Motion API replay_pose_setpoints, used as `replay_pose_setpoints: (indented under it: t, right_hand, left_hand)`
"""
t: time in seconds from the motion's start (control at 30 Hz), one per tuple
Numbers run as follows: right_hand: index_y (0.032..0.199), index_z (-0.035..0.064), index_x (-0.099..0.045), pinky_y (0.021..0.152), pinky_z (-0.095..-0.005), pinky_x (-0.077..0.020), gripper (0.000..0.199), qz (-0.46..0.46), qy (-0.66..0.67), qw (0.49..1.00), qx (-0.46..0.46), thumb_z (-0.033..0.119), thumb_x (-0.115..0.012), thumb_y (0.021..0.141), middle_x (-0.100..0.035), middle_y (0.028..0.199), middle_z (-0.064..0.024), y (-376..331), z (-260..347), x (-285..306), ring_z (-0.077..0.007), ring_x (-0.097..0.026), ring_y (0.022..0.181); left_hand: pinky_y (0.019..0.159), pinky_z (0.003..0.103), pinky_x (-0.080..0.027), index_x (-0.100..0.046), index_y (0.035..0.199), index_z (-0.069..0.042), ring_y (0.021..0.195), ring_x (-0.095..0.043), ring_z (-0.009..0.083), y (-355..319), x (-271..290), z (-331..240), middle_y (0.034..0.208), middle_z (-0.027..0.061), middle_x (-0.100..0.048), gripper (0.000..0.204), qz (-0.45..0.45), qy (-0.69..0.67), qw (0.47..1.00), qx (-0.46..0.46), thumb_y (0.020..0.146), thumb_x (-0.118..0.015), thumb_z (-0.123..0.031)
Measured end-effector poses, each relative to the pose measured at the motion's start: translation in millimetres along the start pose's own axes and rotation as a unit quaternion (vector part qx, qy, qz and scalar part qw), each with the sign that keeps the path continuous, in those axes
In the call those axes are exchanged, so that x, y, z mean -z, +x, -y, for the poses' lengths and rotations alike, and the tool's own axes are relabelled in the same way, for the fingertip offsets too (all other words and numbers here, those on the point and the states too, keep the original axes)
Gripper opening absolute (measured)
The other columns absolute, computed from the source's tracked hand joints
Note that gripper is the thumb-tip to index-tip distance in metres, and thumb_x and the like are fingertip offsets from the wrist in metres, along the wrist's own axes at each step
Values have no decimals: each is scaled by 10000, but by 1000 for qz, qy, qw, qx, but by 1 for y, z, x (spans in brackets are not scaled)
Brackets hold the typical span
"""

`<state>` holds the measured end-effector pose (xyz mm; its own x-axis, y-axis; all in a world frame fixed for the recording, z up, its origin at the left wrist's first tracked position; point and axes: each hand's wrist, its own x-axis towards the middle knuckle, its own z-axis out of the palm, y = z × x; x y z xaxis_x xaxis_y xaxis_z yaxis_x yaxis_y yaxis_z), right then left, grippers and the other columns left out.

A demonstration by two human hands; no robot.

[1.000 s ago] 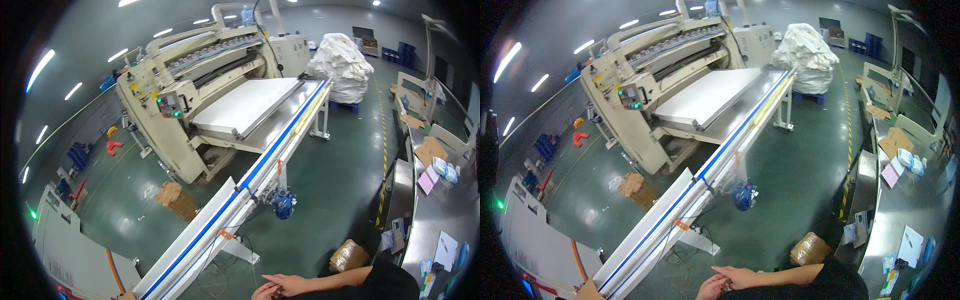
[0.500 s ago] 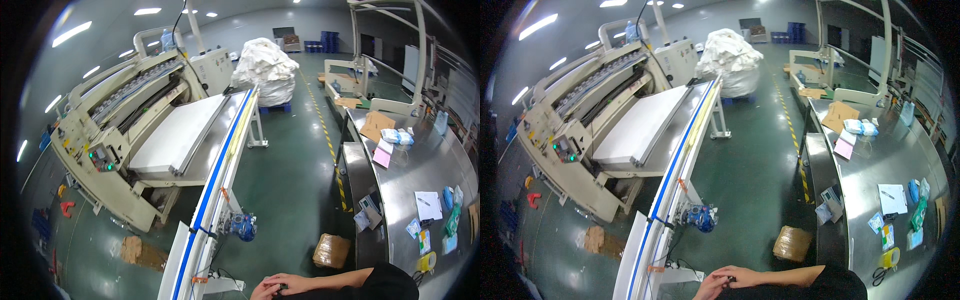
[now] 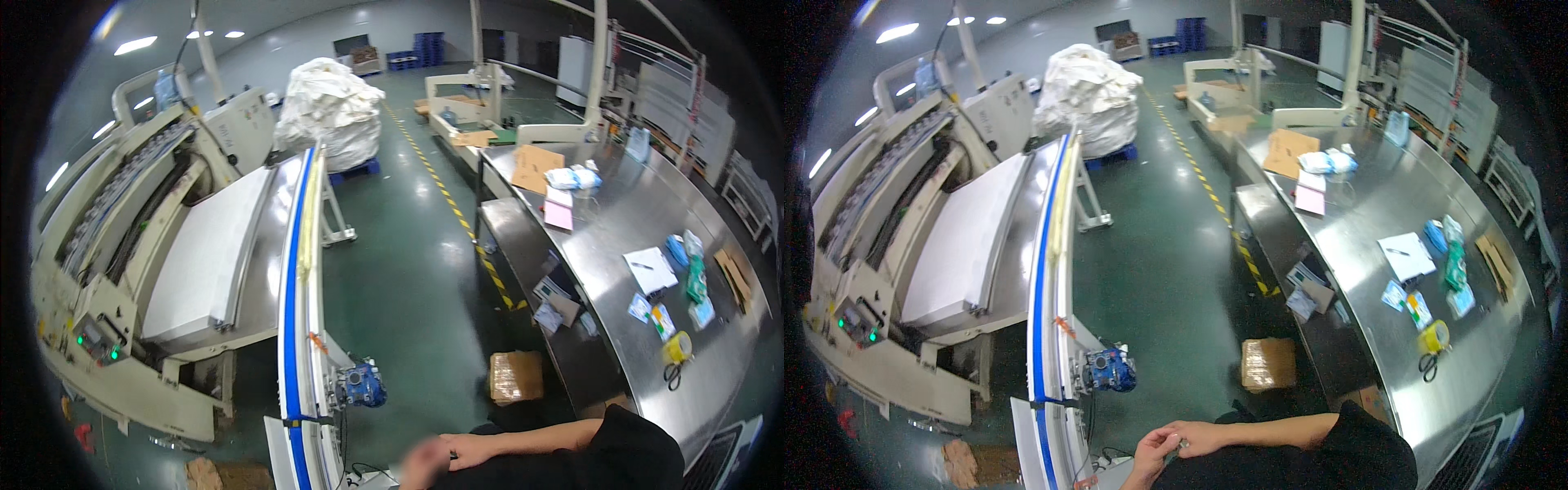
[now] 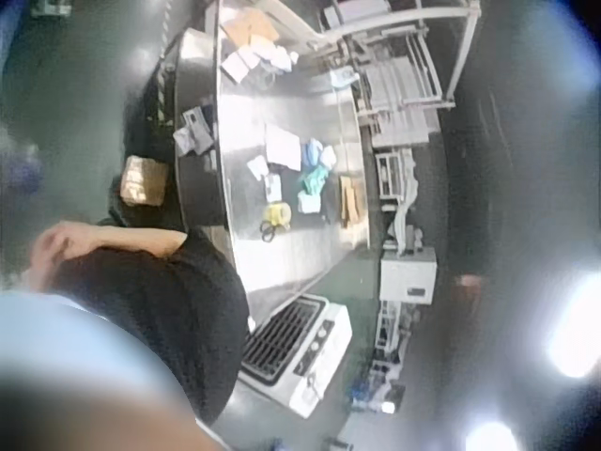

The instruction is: The person repeatedly folds large white sheets of paper in half using a metal folding machine. They align the paper on the machine's surface, pull a blue handle to fold the sheet, and then remove the folded product. This process is repeated continuously throughout the clip.

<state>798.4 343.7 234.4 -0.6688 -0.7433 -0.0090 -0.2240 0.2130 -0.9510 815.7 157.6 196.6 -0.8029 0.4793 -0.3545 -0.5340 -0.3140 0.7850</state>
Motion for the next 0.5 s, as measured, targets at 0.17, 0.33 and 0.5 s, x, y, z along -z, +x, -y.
replay_pose_setpoints:
  t: [0.17,0.33,0.5]
  right_hand:
    - [1057,65,-628,871,-388,-462,314,-37,-31,989,-140,241,-553,808,-620,1079,-166,-7,-23,10,-310,-581,1029]
    - [1070,72,-623,809,-381,-493,343,-74,-8,955,-287,319,-547,844,-660,1000,-147,-15,-57,25,-297,-640,909]
    - [1161,66,-571,807,-394,-504,381,-240,-56,928,-279,309,-564,867,-620,1051,-173,-17,-51,107,-295,-630,910]
  left_hand:
    - [717,256,-493,-601,1061,-14,839,-622,127,45,33,11,975,74,-662,197,2,48,999,26,907,-600,-138]
    - [675,242,-474,-622,1025,-18,816,-641,144,75,121,78,938,71,-677,223,-61,354,933,16,901,-593,-201]
    - [728,281,-487,-657,999,-25,804,-652,174,75,133,58,931,88,-686,301,-41,519,833,186,876,-603,-294]
